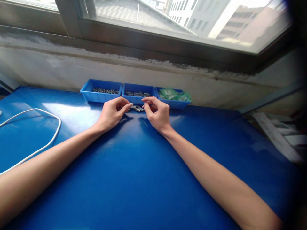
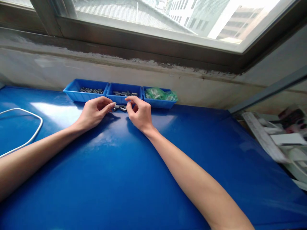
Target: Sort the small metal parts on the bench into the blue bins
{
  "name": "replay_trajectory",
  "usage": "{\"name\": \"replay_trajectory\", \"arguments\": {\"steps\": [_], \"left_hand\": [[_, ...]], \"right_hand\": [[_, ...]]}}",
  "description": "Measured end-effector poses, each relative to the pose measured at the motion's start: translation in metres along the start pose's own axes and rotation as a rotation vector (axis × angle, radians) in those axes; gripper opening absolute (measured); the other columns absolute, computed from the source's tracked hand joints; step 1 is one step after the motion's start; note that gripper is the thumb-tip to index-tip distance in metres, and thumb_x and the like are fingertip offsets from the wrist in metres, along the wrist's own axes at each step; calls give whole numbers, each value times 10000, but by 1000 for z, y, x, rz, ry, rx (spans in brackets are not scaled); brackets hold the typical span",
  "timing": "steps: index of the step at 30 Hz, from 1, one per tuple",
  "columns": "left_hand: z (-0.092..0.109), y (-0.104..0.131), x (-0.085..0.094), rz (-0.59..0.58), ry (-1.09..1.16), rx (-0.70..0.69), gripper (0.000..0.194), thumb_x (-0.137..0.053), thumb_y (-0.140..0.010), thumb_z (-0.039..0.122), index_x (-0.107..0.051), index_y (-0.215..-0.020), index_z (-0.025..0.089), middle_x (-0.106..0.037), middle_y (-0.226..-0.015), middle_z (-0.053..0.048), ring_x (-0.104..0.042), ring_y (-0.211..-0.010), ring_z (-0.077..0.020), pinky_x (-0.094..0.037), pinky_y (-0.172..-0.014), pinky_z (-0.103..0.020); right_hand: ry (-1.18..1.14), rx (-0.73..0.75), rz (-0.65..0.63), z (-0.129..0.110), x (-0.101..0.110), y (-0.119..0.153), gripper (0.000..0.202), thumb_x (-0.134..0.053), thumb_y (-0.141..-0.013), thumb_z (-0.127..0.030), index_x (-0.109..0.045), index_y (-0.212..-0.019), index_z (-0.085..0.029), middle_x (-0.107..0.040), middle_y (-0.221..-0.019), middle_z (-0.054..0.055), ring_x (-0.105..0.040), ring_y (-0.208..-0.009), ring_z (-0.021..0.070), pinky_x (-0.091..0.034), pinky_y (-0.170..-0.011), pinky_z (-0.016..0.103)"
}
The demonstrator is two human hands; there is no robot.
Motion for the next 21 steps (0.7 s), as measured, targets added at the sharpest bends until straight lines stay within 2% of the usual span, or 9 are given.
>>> {"name": "replay_trajectory", "arguments": {"steps": [4,8,15,21], "left_hand": [[-3,-2,1,19,86,76,437,-721,-824,586,-686,-875,154,-720,-736,-50,-673,-664,-173,-536,-642,-270],[1,-2,1,11,181,97,432,-749,-806,570,-668,-883,153,-730,-733,-59,-697,-660,-185,-558,-634,-278],[6,0,4,16,207,90,492,-863,-676,540,-702,-916,143,-771,-926,-85,-735,-854,-221,-603,-836,-335],[7,1,4,-42,236,63,479,-847,-692,560,-709,-892,146,-776,-947,-93,-743,-864,-229,-602,-865,-353]], "right_hand": [[-5,-23,-17,1,-1,0,189,-592,-889,-280,-715,-1020,-219,-653,-646,-28,-461,-470,104,-430,-531,254],[-23,-29,-49,0,-2,-1,202,-586,-894,-288,-707,-1040,-219,-647,-643,-32,-459,-467,102,-411,-514,251],[-58,9,-86,1,-3,-1,220,-596,-878,-262,-701,-1064,-210,-627,-634,-46,-448,-458,91,-408,-515,241],[-82,69,-147,-1,-5,-1,285,-641,-825,-254,-704,-1100,-208,-709,-783,-25,-432,-455,63,-407,-510,220]]}}
Point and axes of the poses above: each hand's wrist, its own y-axis away from the middle knuckle, its own x-axis out of the back of the hand, z = x × y, the point moved 2 cm from there along -y, towards the middle knuckle
